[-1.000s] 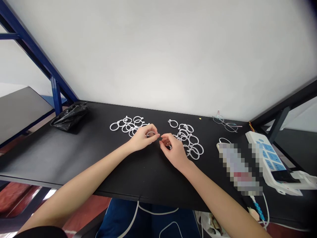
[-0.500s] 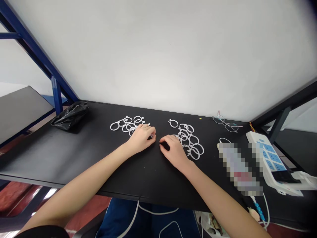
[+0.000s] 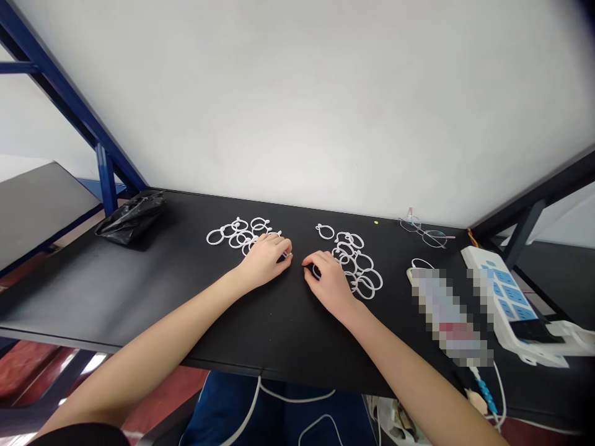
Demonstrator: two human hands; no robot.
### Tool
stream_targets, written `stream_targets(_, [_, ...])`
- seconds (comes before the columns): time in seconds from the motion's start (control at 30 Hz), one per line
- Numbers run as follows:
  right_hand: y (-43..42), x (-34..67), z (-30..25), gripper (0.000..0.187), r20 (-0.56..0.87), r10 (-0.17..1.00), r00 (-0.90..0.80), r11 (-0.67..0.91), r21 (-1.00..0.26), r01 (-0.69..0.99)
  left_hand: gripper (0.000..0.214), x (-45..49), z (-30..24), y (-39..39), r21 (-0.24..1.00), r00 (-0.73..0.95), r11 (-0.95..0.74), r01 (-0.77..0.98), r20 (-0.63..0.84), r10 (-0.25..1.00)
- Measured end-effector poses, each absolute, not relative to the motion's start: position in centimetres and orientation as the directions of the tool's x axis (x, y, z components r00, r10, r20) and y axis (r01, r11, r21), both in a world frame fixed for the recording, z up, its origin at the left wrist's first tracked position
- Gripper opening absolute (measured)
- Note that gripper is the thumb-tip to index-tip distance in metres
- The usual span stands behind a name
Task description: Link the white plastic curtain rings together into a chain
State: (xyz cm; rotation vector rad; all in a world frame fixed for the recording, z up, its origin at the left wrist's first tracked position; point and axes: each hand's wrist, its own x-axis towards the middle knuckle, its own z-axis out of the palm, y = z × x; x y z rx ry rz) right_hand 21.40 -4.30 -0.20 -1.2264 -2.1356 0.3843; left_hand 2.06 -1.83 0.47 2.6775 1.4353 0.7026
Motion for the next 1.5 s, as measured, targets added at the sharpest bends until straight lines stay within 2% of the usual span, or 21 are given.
stream_targets(0.73, [-4.33, 21.58, 0.03, 0.038, 0.473, 0.809, -0.348, 0.583, -0.573, 0.576, 0.006, 2.09, 0.46, -1.89, 0.243, 0.480, -0.580, 0.777, 0.368, 0.796])
stream_targets(0.97, [-4.45, 21.67, 0.18, 0.043, 0.552, 0.770, -0.321, 0.627, -0.558, 0.544, 0.006, 2.11, 0.42, -1.91, 0.230, 0.482, -0.583, 0.779, 0.373, 0.793])
stream_targets(1.5, [-4.74, 21.34, 0.64, 0.035, 0.724, 0.667, -0.176, 0.714, -0.554, 0.428, 0.007, 2.15, 0.41, -1.95, 0.220, 0.483, -0.581, 0.784, 0.372, 0.793])
